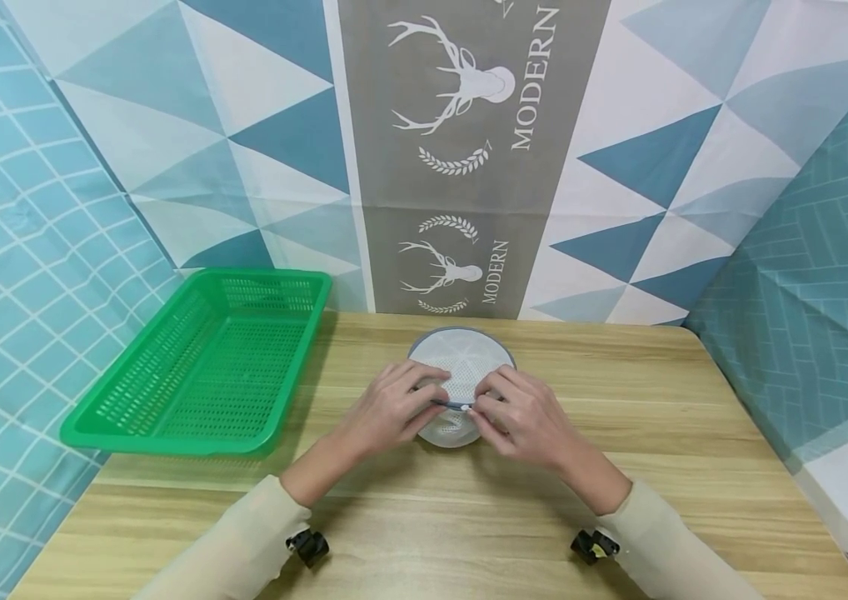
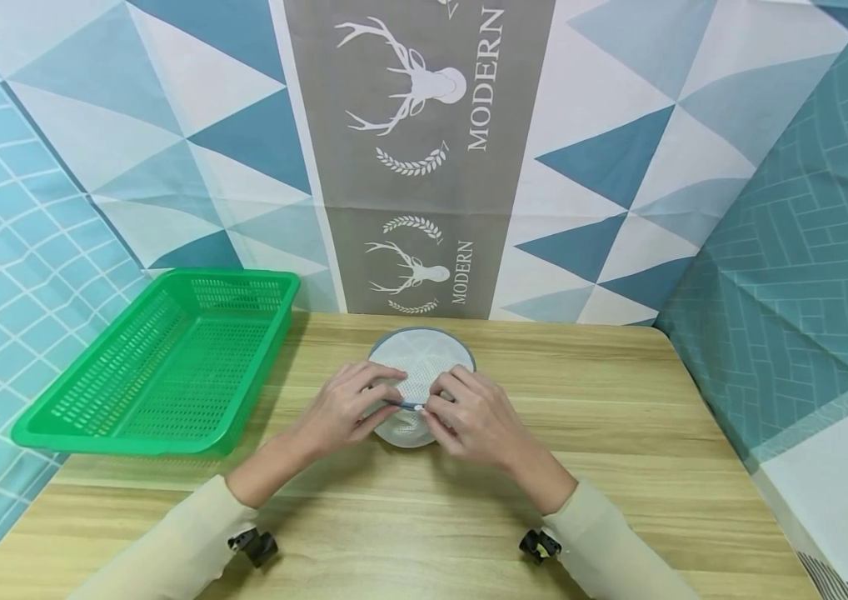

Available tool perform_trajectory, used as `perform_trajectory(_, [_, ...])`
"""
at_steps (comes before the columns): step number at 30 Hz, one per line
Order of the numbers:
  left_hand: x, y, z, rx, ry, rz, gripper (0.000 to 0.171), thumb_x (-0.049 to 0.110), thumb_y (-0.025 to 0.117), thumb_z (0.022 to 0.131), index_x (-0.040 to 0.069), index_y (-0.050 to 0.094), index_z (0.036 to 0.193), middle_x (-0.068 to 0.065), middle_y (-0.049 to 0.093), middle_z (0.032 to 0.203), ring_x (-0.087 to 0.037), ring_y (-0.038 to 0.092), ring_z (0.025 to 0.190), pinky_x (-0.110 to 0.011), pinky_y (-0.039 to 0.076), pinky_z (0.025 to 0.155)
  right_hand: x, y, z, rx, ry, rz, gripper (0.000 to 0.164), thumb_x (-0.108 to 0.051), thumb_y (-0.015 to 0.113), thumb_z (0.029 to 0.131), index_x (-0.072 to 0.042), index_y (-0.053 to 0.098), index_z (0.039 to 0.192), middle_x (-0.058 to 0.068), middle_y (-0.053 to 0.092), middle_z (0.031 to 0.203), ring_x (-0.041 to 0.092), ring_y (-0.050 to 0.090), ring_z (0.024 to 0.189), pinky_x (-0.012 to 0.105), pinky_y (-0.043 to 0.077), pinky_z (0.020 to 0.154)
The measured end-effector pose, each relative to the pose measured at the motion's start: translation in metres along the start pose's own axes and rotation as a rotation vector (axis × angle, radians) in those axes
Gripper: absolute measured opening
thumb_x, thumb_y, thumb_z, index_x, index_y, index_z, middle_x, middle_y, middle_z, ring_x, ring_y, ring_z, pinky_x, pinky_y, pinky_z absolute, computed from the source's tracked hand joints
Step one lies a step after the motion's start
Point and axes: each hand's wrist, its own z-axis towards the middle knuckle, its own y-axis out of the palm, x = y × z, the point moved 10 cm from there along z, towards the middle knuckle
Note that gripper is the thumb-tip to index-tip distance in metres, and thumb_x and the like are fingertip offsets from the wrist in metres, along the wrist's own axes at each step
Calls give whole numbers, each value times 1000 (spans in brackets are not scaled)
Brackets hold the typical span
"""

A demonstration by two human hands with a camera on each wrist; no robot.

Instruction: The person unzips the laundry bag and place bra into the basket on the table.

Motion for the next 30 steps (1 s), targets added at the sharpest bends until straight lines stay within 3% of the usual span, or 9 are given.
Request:
perform_trajectory(10, [1, 1, -1, -15, -5, -17, 12, 18, 84, 98, 17, 74, 103, -5, 81, 128, -23, 77, 118, -36, 60, 83, 1, 3, -1, -25, 20, -1, 23, -21, 70, 104, -17, 77, 83, 0, 75, 95, 16, 67, 87, 29, 56, 69])
perform_trajectory(14, [2, 1, 0, 1, 10, -55, 14, 13, 85, 97, 14, 72, 104, -9, 80, 127, -24, 78, 117, -36, 67, 92, 2, 3, -1, -41, 38, 4, 24, -21, 69, 104, -16, 77, 82, 1, 76, 95, 17, 67, 87, 29, 57, 70])
perform_trajectory(17, [1, 1, 0, -5, -9, -95, 15, 10, 84, 98, 12, 71, 104, -10, 80, 127, -25, 79, 118, -37, 68, 100, 4, 2, -1, -50, 52, 8, 23, -21, 69, 103, -16, 76, 82, 1, 76, 96, 17, 67, 88, 29, 57, 70])
perform_trajectory(23, [-4, 2, -1, -33, -77, -147, 14, 6, 82, 99, 11, 70, 105, -10, 81, 128, -26, 79, 120, -40, 68, 103, 5, -1, 0, -52, 60, 13, 25, -22, 67, 106, -16, 77, 83, 1, 76, 97, 17, 68, 88, 30, 57, 70])
perform_trajectory(30, [-6, 2, -2, -23, -63, -134, 16, 8, 85, 97, 12, 70, 104, -9, 81, 129, -26, 78, 121, -41, 68, 102, 4, 0, -1, -45, 48, 16, 28, -23, 66, 107, -16, 76, 83, 1, 76, 97, 17, 69, 88, 30, 57, 69])
